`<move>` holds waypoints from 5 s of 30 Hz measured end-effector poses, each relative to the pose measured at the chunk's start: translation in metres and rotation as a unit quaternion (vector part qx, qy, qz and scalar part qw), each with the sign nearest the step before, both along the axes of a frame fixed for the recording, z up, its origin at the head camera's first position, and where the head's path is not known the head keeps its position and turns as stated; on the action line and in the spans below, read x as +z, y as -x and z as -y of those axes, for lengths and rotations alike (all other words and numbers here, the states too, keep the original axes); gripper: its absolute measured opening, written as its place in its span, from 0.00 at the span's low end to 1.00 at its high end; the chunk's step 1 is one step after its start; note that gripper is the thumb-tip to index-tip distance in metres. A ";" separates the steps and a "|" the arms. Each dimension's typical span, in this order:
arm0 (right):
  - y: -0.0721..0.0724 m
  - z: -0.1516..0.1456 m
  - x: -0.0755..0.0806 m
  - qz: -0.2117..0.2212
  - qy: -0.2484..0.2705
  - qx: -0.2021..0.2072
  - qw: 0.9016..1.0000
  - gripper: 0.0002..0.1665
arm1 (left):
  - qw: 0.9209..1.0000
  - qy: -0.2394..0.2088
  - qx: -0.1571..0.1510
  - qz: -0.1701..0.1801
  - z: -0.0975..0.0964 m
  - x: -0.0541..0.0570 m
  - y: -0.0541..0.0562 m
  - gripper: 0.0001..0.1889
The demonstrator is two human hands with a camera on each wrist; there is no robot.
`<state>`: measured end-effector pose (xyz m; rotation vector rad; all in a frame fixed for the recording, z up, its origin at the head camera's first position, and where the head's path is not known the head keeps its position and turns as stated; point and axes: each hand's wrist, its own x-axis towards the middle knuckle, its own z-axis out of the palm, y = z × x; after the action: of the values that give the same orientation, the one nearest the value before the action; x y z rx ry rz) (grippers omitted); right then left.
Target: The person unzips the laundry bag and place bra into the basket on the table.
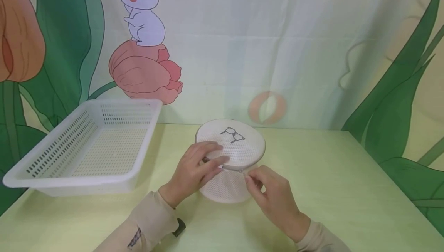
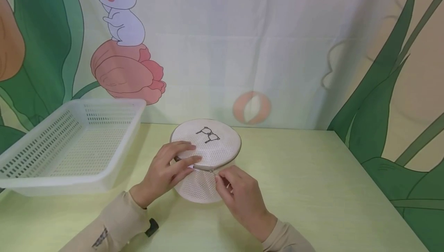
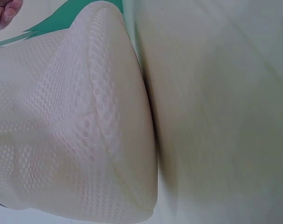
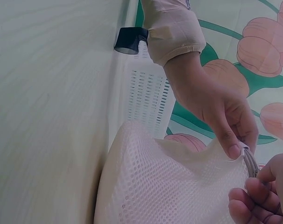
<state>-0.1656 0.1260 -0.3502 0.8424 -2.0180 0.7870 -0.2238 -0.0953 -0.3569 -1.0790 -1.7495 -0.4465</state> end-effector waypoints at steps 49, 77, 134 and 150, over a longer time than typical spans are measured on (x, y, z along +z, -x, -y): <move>0.005 -0.008 0.005 -0.007 0.003 -0.036 0.999 0.08 | 0.996 -0.063 -0.023 0.056 0.020 -0.008 0.017 0.13; 0.007 -0.013 0.005 0.003 0.000 -0.054 0.999 0.08 | 0.994 -0.061 -0.023 0.085 0.027 -0.010 0.022 0.14; 0.001 -0.002 0.000 0.029 0.012 -0.022 0.999 0.08 | 0.999 0.007 -0.012 0.029 -0.021 0.008 -0.017 0.15; -0.005 0.005 -0.001 0.078 0.015 -0.006 0.997 0.07 | 1.000 0.020 0.004 0.006 -0.020 0.002 -0.012 0.12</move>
<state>-0.1604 0.1208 -0.3513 0.7721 -2.1394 0.8983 -0.2116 -0.0748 -0.3552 -1.1000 -1.7788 -0.4147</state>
